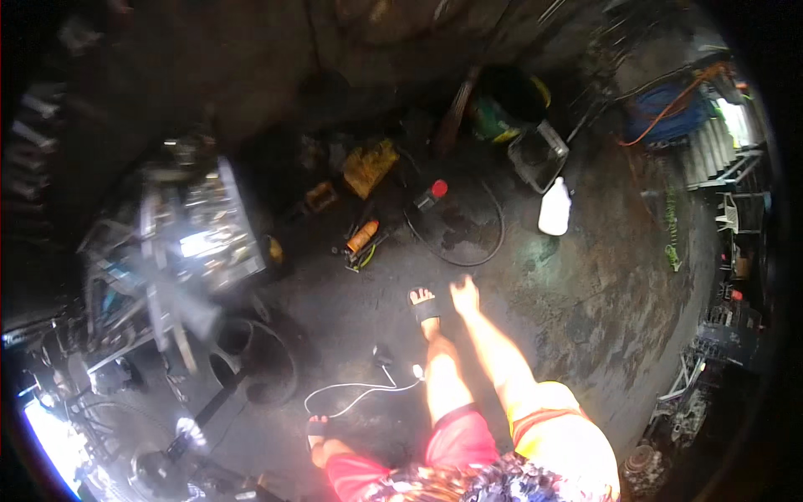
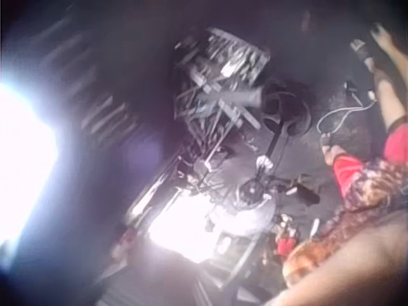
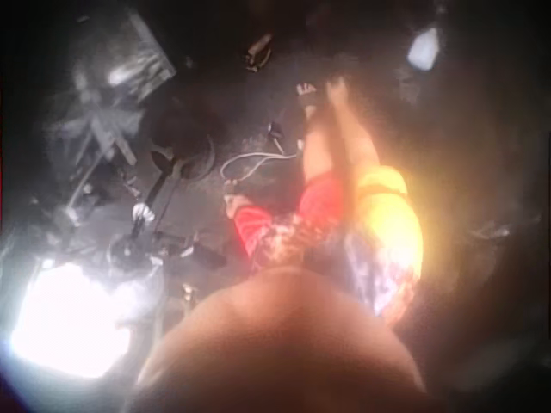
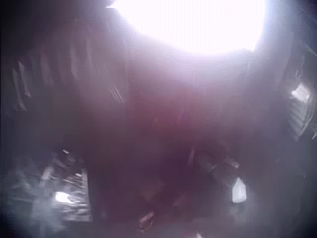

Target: Inspecting and repairing an automotive air conditioning compressor by hand.

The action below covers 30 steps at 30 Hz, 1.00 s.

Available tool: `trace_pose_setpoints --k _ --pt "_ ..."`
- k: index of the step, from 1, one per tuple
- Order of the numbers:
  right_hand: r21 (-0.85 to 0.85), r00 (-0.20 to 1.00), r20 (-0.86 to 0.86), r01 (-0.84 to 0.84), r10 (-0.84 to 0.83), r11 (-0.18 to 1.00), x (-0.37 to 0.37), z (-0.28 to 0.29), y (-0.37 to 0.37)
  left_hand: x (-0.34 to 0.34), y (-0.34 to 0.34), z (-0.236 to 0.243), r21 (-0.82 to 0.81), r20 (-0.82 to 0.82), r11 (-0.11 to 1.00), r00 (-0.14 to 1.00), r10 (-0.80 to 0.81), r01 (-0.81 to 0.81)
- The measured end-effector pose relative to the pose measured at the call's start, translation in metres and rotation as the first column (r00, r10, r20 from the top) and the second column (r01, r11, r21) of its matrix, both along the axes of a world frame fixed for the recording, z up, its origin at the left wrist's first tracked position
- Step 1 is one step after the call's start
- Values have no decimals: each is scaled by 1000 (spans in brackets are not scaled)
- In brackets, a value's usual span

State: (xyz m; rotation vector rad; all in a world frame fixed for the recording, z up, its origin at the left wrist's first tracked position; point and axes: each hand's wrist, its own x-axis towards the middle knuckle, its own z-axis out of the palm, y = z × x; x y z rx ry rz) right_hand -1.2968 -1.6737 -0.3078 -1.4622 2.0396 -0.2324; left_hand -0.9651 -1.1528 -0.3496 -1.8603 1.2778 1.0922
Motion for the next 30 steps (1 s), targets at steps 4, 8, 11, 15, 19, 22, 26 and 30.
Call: trace_pose_setpoints --k 4,8,11,15,19,22,26,30 --pt "-192 972 -156 -203 175 960 48 -65 -187 -77 -17 14 183 -99 980 990 103 -84" --pt "97 636 -472 -651 611 752 54 -115 -290 -114 -58 33 261 -98 936 958 271 -238" --pt "181 604 -435 -668 668 722 69 -117 -296 -141 -47 84 315 -50 862 901 432 -396" --pt "12 545 -476 -780 690 625 52 -89 -270 -212 -27 146 305 9 696 733 681 -650" --pt "158 456 -334 -836 825 526 86 -1 -198 -330 8 234 275 77 369 403 912 -888" --pt "78 502 -299 -835 811 545 78 67 -137 -438 12 278 209 71 54 71 995 -976" --pt "-73 349 -264 -937 899 342 109 145 -39 -519 11 300 89 -17 -345 -347 938 -934" --pt "-115 18 -142 -993 990 2 170 261 130 -570 63 297 46 -143 -603 -602 785 -797"
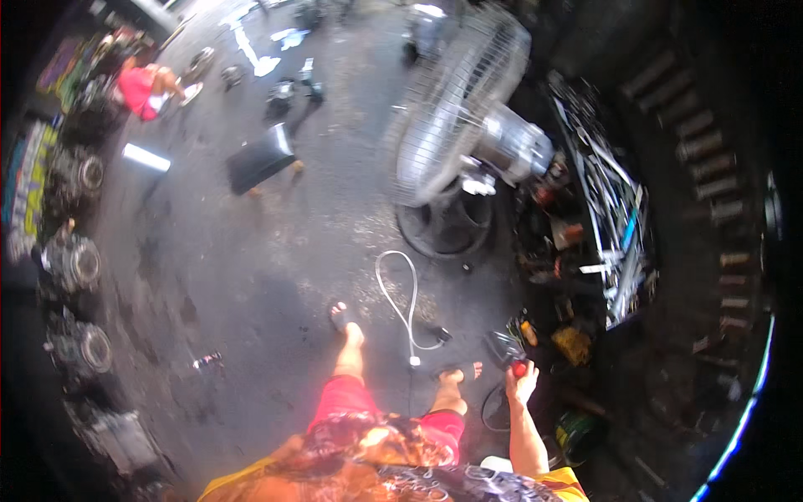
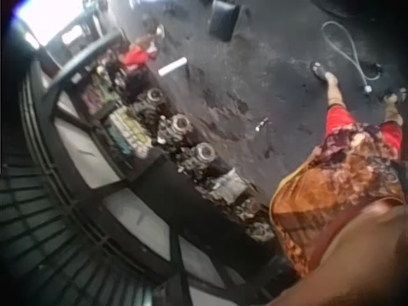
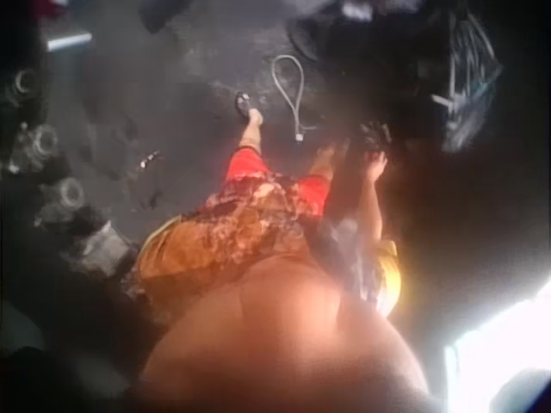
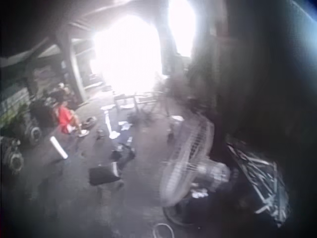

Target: Inspecting and repairing an automotive air conditioning compressor by hand.

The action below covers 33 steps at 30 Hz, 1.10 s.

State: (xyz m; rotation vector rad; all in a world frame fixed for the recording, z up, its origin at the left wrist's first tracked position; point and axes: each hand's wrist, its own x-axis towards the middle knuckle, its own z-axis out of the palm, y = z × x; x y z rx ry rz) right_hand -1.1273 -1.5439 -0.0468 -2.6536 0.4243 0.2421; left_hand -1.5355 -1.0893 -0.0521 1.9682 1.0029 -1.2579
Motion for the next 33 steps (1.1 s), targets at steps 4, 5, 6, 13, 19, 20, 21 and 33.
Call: trace_pose_setpoints --k 4,5,6,13,19,20,21,33 --pt "-13 970 44 -239 239 971 67 53 183 -23 69 4 98 256 910 894 369 -403" --pt "-24 978 100 -184 185 983 79 60 234 -19 82 -1 46 204 643 637 743 -765" --pt "-32 923 168 -347 348 937 88 55 279 1 106 3 76 243 540 540 806 -839" --pt "141 765 393 -599 510 789 207 90 582 4 181 37 -47 171 -184 -189 967 -982" --pt "-45 652 505 -634 566 772 361 108 677 101 265 33 -65 80 1 -5 997 -998" --pt "-38 677 505 -603 536 797 389 98 690 126 285 33 -55 75 16 12 997 -998" --pt "-29 694 483 -596 534 802 413 86 703 149 303 36 -89 120 41 30 992 -995" --pt "-106 777 -64 -630 627 770 590 -8 829 289 425 32 -90 -14 401 404 915 -912"
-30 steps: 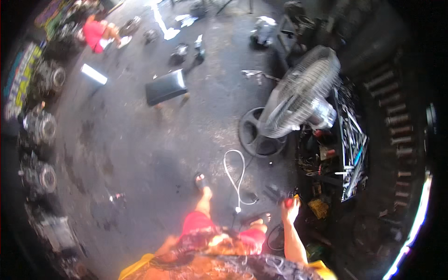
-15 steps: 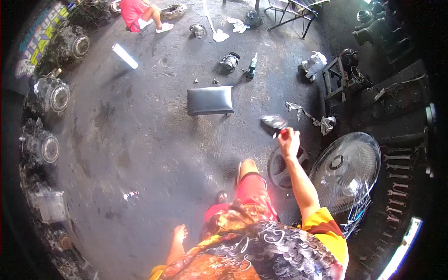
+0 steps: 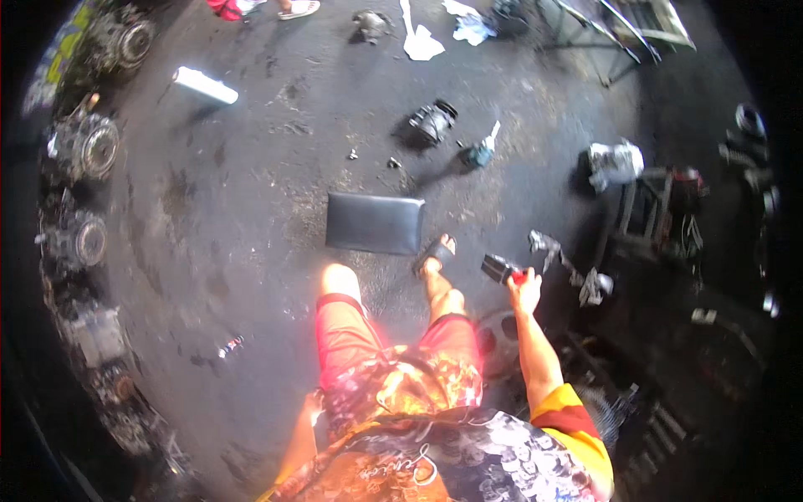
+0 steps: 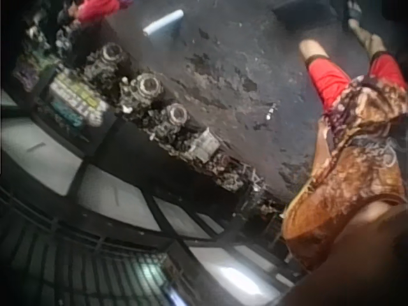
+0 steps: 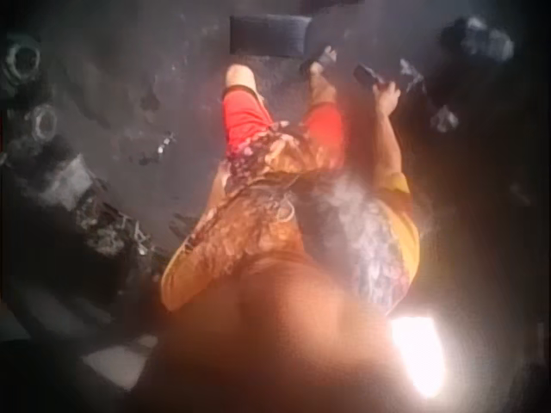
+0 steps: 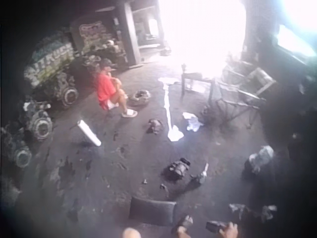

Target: Inspecting and repairing an automotive air conditioning compressor by hand.

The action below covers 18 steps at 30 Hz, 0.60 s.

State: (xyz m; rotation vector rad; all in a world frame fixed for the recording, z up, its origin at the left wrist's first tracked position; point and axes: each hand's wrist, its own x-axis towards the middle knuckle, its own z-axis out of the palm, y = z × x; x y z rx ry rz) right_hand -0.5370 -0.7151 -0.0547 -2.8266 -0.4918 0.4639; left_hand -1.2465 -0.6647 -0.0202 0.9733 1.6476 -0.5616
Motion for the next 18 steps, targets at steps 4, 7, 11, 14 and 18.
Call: trace_pose_setpoints --k 4,7,11,14,18 --pt "0 999 16 -50 50 999 44 50 41 92 44 42 -82 -37 968 971 235 -238" --pt "6 968 -165 -189 188 982 75 69 103 90 31 -16 -67 -79 928 925 -372 367" --pt "-149 886 268 -351 379 925 179 22 52 164 128 -76 434 -148 536 644 -750 724" --pt "-67 822 227 -522 522 850 171 15 211 240 265 -86 459 93 739 854 512 -493" --pt "-100 865 234 -432 443 896 208 45 278 277 344 -134 336 137 823 888 439 -458"
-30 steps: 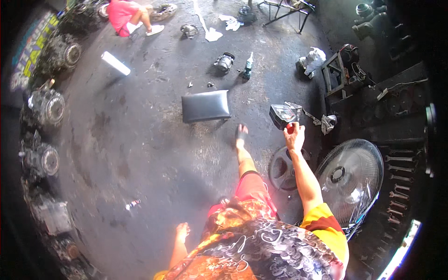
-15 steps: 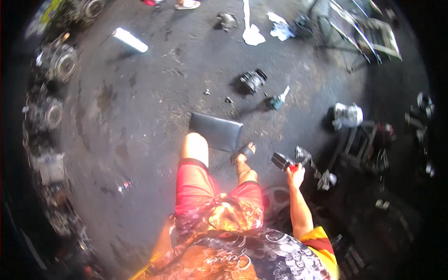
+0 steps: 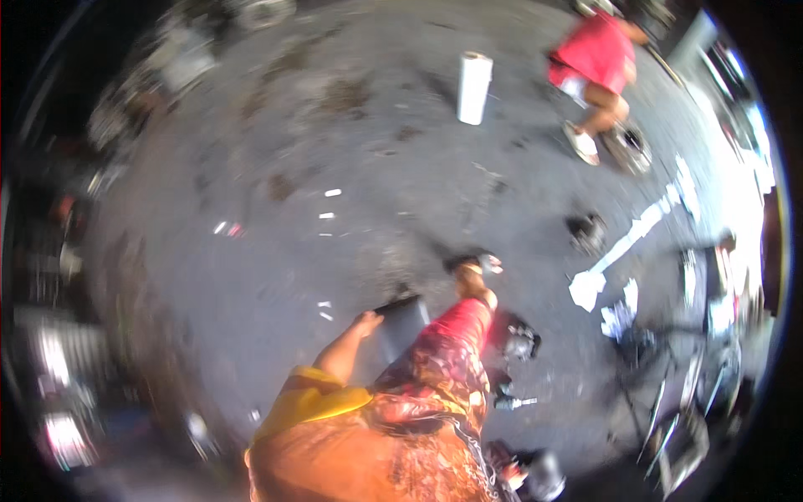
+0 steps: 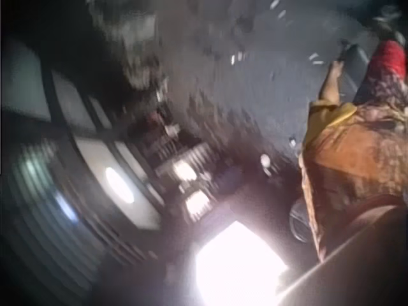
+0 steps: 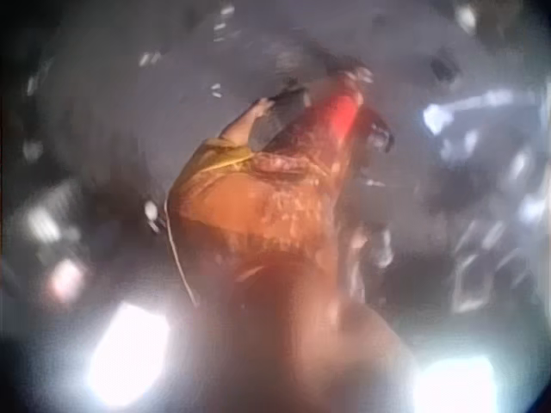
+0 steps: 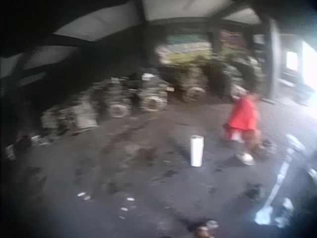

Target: Inspecting and repairing an automotive air conditioning compressor by hand.

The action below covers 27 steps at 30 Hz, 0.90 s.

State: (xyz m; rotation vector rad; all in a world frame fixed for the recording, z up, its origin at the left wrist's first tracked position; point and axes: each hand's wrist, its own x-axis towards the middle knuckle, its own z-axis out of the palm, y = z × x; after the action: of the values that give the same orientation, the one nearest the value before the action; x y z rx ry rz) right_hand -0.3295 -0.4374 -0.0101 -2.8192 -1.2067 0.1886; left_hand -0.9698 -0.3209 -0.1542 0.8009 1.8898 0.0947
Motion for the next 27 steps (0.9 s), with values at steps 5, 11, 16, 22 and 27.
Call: trace_pose_setpoints --k 5,11,16,22,27 --pt "-100 945 -52 317 -323 943 -58 89 125 45 141 -2 -168 303 419 451 -839 892" --pt "128 932 -256 295 -256 947 -97 58 233 17 278 30 -205 185 973 981 -67 105" --pt "108 838 -522 249 -159 962 -111 -17 264 195 416 50 498 306 864 918 -251 70" --pt "179 839 -530 -31 123 983 -136 -196 237 390 426 6 624 79 404 460 -885 669" --pt "260 758 -571 -199 316 945 -148 -285 221 411 371 -18 509 -169 -317 -269 -948 800"
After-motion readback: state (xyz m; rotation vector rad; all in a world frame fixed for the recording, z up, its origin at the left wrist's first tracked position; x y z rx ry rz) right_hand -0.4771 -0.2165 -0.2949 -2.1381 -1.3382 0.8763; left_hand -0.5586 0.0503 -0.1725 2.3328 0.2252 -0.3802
